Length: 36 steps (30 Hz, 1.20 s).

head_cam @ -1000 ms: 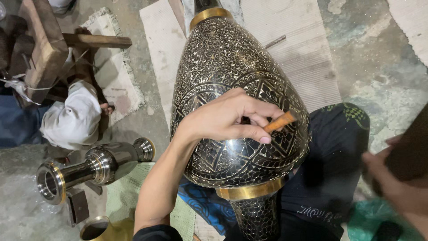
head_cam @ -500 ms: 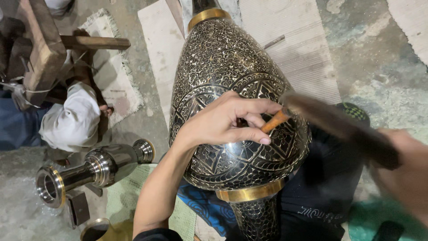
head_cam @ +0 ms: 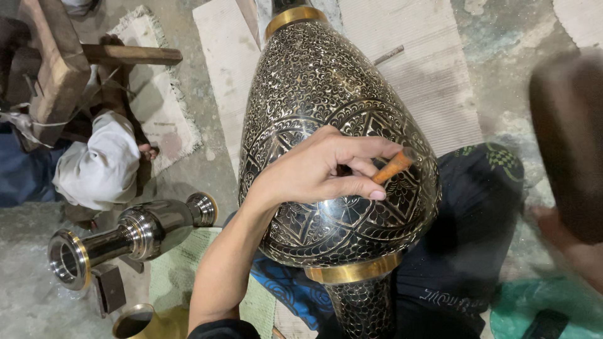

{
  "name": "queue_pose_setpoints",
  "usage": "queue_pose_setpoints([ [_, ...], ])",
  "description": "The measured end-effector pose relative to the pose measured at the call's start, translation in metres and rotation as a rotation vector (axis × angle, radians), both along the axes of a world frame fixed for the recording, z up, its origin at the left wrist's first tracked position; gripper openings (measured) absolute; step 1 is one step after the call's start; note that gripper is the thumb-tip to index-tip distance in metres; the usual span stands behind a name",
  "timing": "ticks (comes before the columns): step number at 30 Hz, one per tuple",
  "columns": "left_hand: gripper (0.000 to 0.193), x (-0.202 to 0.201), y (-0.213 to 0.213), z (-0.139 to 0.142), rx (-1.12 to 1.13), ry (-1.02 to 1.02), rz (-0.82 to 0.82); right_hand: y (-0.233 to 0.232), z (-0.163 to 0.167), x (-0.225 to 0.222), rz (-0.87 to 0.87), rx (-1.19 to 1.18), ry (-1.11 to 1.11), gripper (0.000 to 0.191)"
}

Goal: The person sits on the floor with a large engraved brass vase on their lap, holding a small punch against the vase surface and striking it with a wooden mallet to chisel the decorative pattern. They reposition the punch repeatedly across the surface and rotate the vase to reach new areas.

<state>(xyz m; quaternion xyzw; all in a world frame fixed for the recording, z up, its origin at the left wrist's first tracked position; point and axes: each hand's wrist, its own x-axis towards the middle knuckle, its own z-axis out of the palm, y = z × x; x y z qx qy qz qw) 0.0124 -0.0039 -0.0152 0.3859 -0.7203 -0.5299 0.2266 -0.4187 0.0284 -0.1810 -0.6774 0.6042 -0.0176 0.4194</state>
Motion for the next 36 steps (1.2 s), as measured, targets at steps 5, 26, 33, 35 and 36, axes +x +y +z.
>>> queue_pose_setpoints([
  [5,0.056,0.001,-0.001,0.001,0.004,-0.011,-0.003,-0.005,0.006,-0.001,0.062,-0.045,0.03,0.012],
  [26,0.06,0.002,-0.005,0.002,0.062,0.029,-0.015,-0.007,0.002,0.008,0.008,0.064,0.081,0.021],
  [33,0.056,0.002,-0.006,0.003,0.043,0.056,-0.042,-0.004,-0.018,-0.005,-0.031,0.081,0.017,0.02],
  [35,0.056,0.0,-0.006,0.005,0.04,0.051,-0.042,-0.004,-0.022,-0.009,-0.039,0.083,0.007,0.021],
  [36,0.055,0.0,-0.006,0.006,0.03,0.049,-0.044,-0.005,-0.023,-0.011,-0.041,0.08,0.002,0.022],
])
